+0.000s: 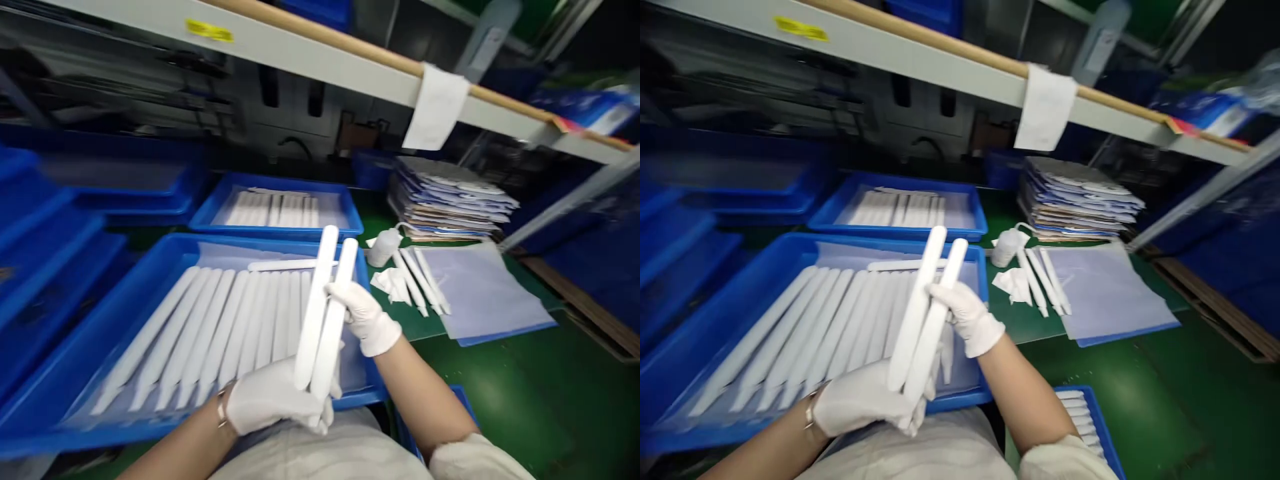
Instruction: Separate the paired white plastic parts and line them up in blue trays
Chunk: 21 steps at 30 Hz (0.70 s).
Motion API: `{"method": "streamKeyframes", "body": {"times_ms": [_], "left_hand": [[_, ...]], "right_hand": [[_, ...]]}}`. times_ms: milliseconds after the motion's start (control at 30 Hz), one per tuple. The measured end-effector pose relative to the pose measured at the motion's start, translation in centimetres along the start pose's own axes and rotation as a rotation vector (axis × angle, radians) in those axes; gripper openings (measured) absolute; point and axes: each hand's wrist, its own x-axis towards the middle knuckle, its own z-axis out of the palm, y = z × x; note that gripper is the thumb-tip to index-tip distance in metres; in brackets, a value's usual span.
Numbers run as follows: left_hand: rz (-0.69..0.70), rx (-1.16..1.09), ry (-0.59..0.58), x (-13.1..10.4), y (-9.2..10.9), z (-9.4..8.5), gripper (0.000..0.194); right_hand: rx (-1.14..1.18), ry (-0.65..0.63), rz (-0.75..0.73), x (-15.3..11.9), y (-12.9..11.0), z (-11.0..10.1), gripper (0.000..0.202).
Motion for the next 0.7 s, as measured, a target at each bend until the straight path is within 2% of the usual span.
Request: {"method": "streamKeyframes", "body": {"times_ms": [167,267,367,500,600,700], "left_hand": [[-0.039,0.070,0.024,0.0,0.6,0.4,0.043],[-0.071,0.095,0.073,-0.2,1.2,0.6,0.047],[-0.028,0.184,0.089,-0.1,1.8,0.5,0.047],[0.150,0.356,0.158,0.4,2.5,0.9,0.036],[0.270,0.325,0.226,0.5,2.6,1.9,0.037],[0.307,0.253,0.240,0.6,2.6,2.4,0.039]], "right_hand": [[0.193,-0.149,0.041,-0.2,-0.8,0.2,0.024],[0.212,-0.172,-0.002,-0.4,-0.7,0.2,0.022],[0.187,-0.108,-0.025,0.1,-0.6,0.0,0.022],[0.129,0.027,-0.043,0.8,-0.7,-0.6,0.030],[0.129,0.133,-0.049,1.1,-0.4,-1.0,0.039],[0.176,0.153,-0.013,1.5,0.0,-1.4,0.043]]}}
